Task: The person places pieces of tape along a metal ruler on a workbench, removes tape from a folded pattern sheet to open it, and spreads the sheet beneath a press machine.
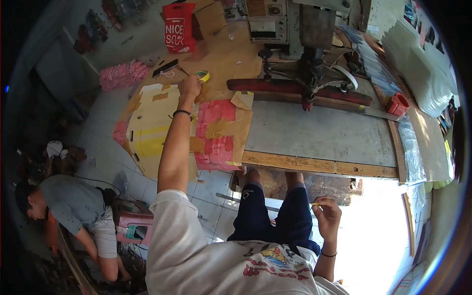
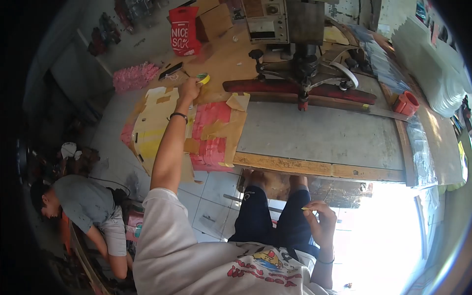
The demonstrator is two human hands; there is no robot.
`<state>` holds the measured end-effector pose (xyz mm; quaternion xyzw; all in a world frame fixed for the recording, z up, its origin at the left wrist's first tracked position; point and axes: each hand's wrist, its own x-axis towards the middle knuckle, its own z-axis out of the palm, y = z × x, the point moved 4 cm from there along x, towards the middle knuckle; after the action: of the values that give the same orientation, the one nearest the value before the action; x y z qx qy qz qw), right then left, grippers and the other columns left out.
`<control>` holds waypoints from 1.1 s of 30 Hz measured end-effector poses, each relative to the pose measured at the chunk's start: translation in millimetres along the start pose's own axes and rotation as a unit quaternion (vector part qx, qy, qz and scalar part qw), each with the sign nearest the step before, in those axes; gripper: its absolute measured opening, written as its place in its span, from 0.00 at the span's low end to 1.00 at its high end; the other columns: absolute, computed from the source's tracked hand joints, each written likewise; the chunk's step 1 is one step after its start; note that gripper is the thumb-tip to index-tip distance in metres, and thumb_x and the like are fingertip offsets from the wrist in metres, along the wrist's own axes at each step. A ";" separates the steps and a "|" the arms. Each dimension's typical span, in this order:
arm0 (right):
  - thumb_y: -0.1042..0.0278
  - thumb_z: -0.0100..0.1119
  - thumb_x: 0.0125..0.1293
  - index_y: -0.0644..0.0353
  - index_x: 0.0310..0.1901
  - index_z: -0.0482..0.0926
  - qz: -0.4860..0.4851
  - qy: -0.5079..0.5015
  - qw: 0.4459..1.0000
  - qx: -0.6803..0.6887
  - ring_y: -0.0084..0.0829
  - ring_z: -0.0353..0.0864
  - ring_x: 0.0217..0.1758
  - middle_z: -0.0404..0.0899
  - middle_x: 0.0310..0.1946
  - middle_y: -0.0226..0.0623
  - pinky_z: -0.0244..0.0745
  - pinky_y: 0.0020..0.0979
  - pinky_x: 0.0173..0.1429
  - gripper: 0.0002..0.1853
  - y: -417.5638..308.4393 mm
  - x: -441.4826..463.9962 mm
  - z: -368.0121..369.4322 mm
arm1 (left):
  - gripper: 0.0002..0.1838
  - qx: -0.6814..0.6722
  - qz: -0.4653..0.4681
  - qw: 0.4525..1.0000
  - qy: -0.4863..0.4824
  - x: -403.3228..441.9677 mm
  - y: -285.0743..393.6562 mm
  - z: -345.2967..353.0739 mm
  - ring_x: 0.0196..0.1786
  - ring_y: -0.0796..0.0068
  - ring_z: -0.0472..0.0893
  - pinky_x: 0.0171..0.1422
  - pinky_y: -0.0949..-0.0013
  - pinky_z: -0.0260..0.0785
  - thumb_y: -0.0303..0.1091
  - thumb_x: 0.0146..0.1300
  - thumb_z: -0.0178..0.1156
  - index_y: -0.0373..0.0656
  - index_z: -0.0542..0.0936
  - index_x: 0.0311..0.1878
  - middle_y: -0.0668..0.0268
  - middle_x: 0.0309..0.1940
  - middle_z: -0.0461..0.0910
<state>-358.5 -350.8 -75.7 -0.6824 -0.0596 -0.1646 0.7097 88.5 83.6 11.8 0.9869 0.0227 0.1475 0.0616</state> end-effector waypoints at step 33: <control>0.65 0.58 0.74 0.46 0.74 0.61 -0.074 -0.090 0.790 -0.602 0.46 0.81 0.59 0.84 0.55 0.42 0.75 0.44 0.63 0.30 -59.6 248.7 -183.8 | 0.40 -0.160 0.552 0.803 -0.157 -244.1 362.6 -23.9 0.79 0.46 0.57 0.81 0.54 0.54 0.50 0.71 0.58 0.26 0.62 0.73 0.42 0.76 0.55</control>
<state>-169.6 -571.2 46.5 -0.9767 -0.0629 -0.1567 0.1327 -142.1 -288.5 10.6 0.8184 -0.5599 0.0008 0.1293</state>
